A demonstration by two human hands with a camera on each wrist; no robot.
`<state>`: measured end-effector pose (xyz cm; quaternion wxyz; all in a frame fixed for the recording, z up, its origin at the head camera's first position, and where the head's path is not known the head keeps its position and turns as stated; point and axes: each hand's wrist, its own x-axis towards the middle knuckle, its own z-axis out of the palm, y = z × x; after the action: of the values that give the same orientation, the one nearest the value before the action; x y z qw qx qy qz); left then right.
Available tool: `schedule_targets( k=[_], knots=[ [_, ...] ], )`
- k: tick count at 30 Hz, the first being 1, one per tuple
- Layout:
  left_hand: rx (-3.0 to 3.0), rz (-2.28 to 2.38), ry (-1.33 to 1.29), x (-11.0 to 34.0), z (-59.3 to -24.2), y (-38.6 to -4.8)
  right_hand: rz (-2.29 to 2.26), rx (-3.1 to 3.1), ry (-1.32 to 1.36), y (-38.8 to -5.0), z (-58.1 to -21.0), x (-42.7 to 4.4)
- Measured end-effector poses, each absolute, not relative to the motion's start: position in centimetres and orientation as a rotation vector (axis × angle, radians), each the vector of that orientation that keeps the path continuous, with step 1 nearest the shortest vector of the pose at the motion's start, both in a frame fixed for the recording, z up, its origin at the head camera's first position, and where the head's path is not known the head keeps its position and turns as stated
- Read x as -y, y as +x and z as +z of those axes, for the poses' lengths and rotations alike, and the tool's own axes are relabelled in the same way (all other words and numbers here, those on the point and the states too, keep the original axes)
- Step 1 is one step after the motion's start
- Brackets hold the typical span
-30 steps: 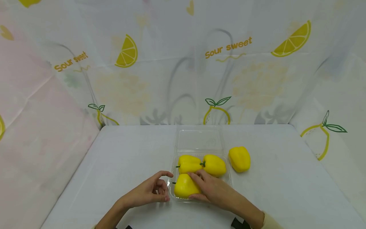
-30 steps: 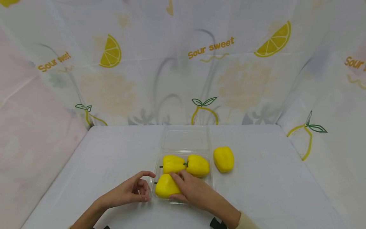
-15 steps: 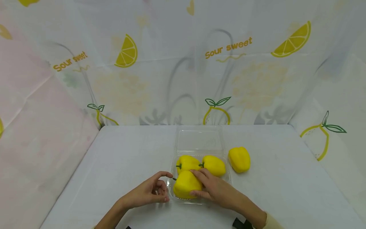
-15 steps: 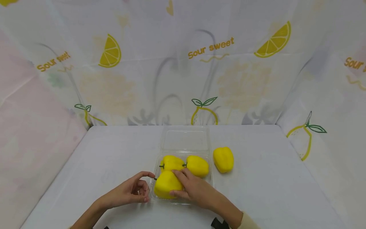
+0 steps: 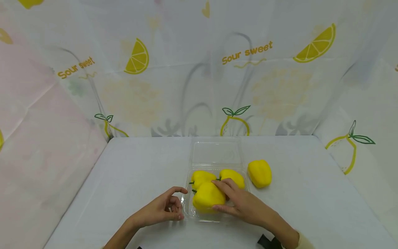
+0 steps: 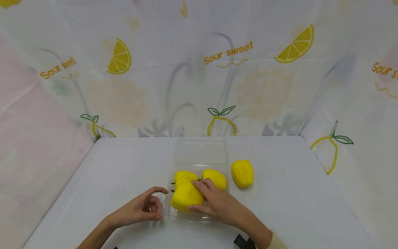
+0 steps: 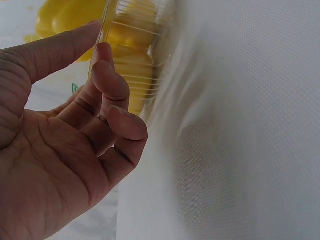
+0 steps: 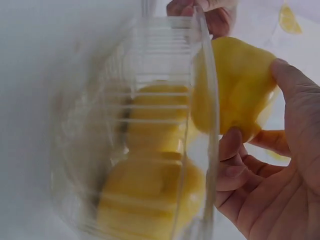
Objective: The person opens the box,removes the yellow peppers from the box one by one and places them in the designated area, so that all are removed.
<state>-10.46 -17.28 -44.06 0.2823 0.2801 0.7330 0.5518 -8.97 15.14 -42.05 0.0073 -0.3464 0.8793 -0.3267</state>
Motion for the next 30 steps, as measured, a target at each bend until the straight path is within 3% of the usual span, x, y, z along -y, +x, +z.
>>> schedule_targets(
  k=[20,30],
  knots=[
    [-1.977,1.464,0.767,17.2,-44.0,-10.5,-1.026,-3.041,-1.038,-9.7,-40.4,-18.9],
    [-1.967,1.466,0.762,17.2,-43.9,-10.4,-1.02,-3.132,-0.873,-10.1,-39.8,-21.3]
  ],
)
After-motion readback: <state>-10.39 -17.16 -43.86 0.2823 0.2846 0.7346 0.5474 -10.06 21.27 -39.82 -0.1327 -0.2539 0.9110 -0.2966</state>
